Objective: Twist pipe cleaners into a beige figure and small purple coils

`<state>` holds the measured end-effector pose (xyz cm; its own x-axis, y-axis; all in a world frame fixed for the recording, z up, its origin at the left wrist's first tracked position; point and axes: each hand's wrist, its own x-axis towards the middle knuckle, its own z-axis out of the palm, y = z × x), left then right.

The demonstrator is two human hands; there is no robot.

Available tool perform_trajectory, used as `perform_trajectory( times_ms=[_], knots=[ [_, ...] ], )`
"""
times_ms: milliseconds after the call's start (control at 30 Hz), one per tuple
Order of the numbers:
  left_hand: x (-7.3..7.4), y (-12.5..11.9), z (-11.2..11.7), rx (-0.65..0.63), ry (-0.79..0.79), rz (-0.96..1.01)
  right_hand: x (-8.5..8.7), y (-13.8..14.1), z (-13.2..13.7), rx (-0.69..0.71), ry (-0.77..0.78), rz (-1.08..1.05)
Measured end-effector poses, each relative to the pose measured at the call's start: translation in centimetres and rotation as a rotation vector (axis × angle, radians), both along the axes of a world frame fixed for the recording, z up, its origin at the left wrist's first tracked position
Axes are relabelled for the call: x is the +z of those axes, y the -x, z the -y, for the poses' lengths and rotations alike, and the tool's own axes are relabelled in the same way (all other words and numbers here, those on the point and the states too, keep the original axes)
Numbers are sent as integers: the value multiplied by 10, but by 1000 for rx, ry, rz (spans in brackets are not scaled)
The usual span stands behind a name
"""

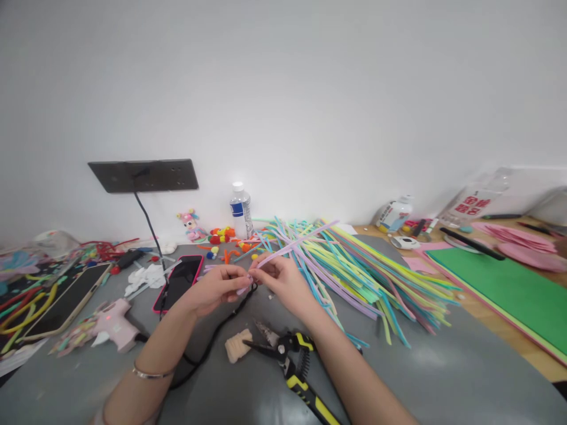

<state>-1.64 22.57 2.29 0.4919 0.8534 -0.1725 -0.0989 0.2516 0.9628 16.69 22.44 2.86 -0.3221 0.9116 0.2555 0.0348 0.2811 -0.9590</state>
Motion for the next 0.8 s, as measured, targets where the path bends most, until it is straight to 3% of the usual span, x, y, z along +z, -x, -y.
perform_trajectory(
  times_ms=[167,333,467,633,800],
  knots=[
    [0,-3,1,99,4,81,-5,-1,-3,-17,-11,-16],
    [-2,-7,0,198,-23,120,-8,0,-3,-69,-135,-9],
    [-4,-8,1,198,-62,96,-10,0,-2,-122,-186,1],
    [-7,-8,4,110,-88,29,-12,-2,-2,-128,-96,-81],
    [-8,-7,4,270,-165,80,-8,-3,0,-188,-53,-115]
  ],
)
